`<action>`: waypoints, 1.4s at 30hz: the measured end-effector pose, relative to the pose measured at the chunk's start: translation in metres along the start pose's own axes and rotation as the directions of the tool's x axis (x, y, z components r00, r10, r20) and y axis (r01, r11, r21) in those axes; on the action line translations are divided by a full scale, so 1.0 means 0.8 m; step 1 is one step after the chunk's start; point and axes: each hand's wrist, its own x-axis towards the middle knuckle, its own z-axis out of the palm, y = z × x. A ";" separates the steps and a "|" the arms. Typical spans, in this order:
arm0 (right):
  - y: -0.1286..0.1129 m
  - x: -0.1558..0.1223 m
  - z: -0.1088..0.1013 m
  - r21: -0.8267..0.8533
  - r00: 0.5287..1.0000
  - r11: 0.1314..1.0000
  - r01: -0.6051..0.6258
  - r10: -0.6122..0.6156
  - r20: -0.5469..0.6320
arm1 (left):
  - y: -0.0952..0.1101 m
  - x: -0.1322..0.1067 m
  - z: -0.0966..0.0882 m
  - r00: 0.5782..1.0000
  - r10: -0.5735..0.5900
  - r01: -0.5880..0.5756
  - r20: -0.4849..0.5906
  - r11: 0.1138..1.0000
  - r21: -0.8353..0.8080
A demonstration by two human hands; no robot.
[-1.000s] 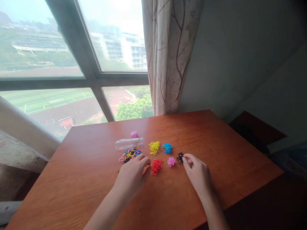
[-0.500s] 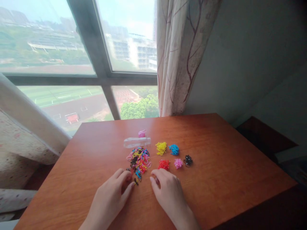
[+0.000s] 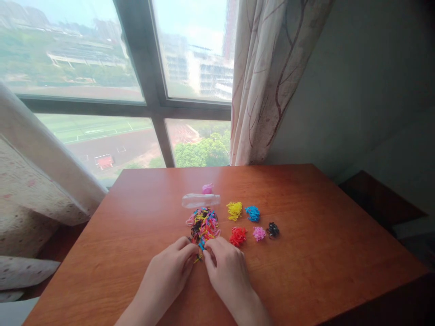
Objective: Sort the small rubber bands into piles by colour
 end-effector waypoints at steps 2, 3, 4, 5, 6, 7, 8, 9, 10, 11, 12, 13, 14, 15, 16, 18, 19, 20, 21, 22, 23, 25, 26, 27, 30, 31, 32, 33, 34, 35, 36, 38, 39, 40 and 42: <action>-0.003 0.003 -0.001 -0.010 1.000 1.000 0.022 -0.022 0.022 | -0.001 0.000 0.001 1.000 0.004 -0.004 0.001 1.000 -0.013; -0.004 0.004 -0.001 -0.018 0.999 0.999 0.030 -0.030 0.033 | -0.002 -0.001 0.002 1.000 0.007 -0.007 0.000 1.000 -0.019; -0.006 0.005 -0.002 -0.028 0.999 0.999 0.036 -0.035 0.040 | -0.003 -0.002 0.002 1.000 0.009 -0.009 -0.001 1.000 -0.025; -0.008 0.006 -0.002 -0.035 0.998 0.999 0.041 -0.040 0.045 | -0.004 -0.004 0.003 1.000 0.010 -0.010 -0.005 0.999 -0.031; -0.009 0.007 -0.003 -0.040 0.998 0.998 0.046 -0.044 0.046 | -0.006 -0.006 0.003 1.000 0.010 -0.011 -0.010 0.999 -0.037; -0.010 0.008 -0.003 -0.043 0.998 0.998 0.048 -0.047 0.044 | -0.007 -0.009 0.003 1.000 0.008 -0.009 -0.016 0.999 -0.045; -0.010 0.008 -0.003 -0.043 0.998 0.998 0.051 -0.049 0.041 | -0.009 -0.011 0.003 1.000 0.004 -0.005 -0.024 0.999 -0.054; -0.009 0.007 -0.003 -0.041 0.998 0.998 0.052 -0.050 0.037 | -0.011 -0.013 0.002 0.999 -0.005 0.003 -0.033 0.998 -0.060; -0.008 0.006 -0.003 -0.039 0.998 0.998 0.050 -0.049 0.032 | -0.013 -0.016 0.001 0.999 -0.016 0.014 -0.044 0.998 -0.062; -0.006 0.004 -0.003 -0.038 0.999 0.998 0.046 -0.045 0.028 | -0.015 -0.017 0.000 0.998 -0.031 0.028 -0.057 0.998 -0.061; -0.004 0.003 -0.003 -0.038 0.999 0.999 0.039 -0.038 0.024 | -0.017 -0.019 -0.001 0.996 -0.046 0.042 -0.071 0.997 -0.059; -0.002 0.001 -0.003 -0.038 0.999 0.999 0.031 -0.030 0.020 | -0.019 -0.020 -0.003 0.995 -0.059 0.054 -0.084 0.997 -0.056; 0.000 0.000 -0.004 -0.038 1.000 0.999 0.022 -0.021 0.016 | -0.020 -0.021 -0.004 0.993 -0.068 0.063 -0.096 0.997 -0.054; 0.002 -0.002 -0.004 -0.039 1.000 0.999 0.012 -0.012 0.010 | -0.022 -0.021 -0.004 0.992 -0.075 0.070 -0.106 0.996 -0.052; 0.003 -0.003 -0.005 -0.040 1.000 0.999 0.004 -0.004 0.004 | -0.023 -0.021 -0.005 0.990 -0.079 0.073 -0.115 0.996 -0.053; 0.005 -0.004 -0.005 -0.043 1.000 0.999 -0.011 0.011 -0.003 | -0.025 -0.019 -0.004 0.988 -0.082 0.074 -0.133 0.995 -0.060; 0.006 -0.005 -0.005 -0.046 1.000 0.999 -0.017 0.017 -0.003 | -0.025 -0.018 -0.004 0.987 -0.082 0.073 -0.138 0.995 -0.067; 0.006 -0.006 -0.005 -0.048 1.000 0.999 -0.022 0.022 -0.002 | -0.025 -0.017 -0.003 0.986 -0.082 0.072 -0.142 0.995 -0.076; 0.006 -0.007 -0.005 -0.049 1.000 0.999 -0.025 0.025 -0.001 | -0.025 -0.016 -0.002 0.986 -0.081 0.070 -0.144 0.994 -0.085; 0.005 -0.008 -0.004 -0.049 1.000 0.998 -0.027 0.027 0.001 | -0.026 -0.015 -0.002 0.986 -0.082 0.069 -0.144 0.993 -0.095; 0.004 -0.009 -0.003 -0.050 1.000 0.998 -0.027 0.027 0.002 | -0.026 -0.015 -0.001 0.986 -0.085 0.071 -0.145 0.992 -0.104; 0.000 -0.012 -0.002 -0.049 1.000 0.998 -0.025 0.025 0.002 | -0.026 -0.014 -0.001 0.985 -0.091 0.073 -0.149 0.990 -0.123; -0.002 -0.014 -0.001 -0.045 1.000 0.999 -0.019 0.019 0.003 | -0.026 -0.014 0.000 0.984 -0.093 0.073 -0.152 0.989 -0.132; -0.004 -0.015 -0.001 -0.040 1.000 0.999 -0.008 0.008 0.007 | -0.026 -0.014 0.000 0.984 -0.093 0.071 -0.155 0.988 -0.140; -0.009 -0.016 0.001 -0.025 0.997 0.998 0.058 -0.057 0.042 | -0.028 -0.014 0.002 0.982 -0.086 0.059 -0.170 0.985 -0.160; -0.010 -0.016 0.002 -0.024 0.995 0.997 0.080 -0.078 0.059 | -0.029 -0.014 0.002 0.981 -0.085 0.056 -0.174 0.985 -0.165; -0.010 -0.015 0.003 -0.027 0.993 0.995 0.096 -0.094 0.072 | -0.029 -0.014 0.002 0.981 -0.083 0.052 -0.176 0.984 -0.171; -0.011 -0.014 0.005 -0.033 0.992 0.994 0.104 -0.101 0.081 | -0.030 -0.013 0.002 0.981 -0.082 0.050 -0.178 0.983 -0.177; -0.011 -0.013 0.006 -0.039 0.991 0.994 0.106 -0.102 0.086 | -0.030 -0.013 0.002 0.980 -0.082 0.049 -0.179 0.982 -0.182; -0.011 -0.013 0.008 -0.044 0.991 0.994 0.105 -0.100 0.090 | -0.030 -0.012 0.002 0.980 -0.083 0.049 -0.180 0.981 -0.187; -0.011 -0.013 0.010 -0.049 0.991 0.994 0.100 -0.096 0.092 | -0.030 -0.012 0.001 0.980 -0.084 0.049 -0.181 0.980 -0.191; -0.009 -0.014 0.012 -0.048 0.992 0.994 0.095 -0.090 0.090 | -0.030 -0.011 0.000 0.979 -0.086 0.048 -0.184 0.979 -0.198; -0.008 -0.014 0.011 -0.040 0.992 0.995 0.092 -0.088 0.085 | -0.029 -0.011 0.000 0.979 -0.085 0.047 -0.186 0.979 -0.200; -0.005 -0.014 0.009 -0.028 0.993 0.996 0.087 -0.085 0.076 | -0.029 -0.011 -0.001 0.979 -0.083 0.044 -0.188 0.979 -0.201; 0.005 -0.008 0.000 -0.010 0.997 0.998 0.067 -0.067 0.037 | -0.028 -0.011 -0.001 0.979 -0.077 0.038 -0.189 0.979 -0.202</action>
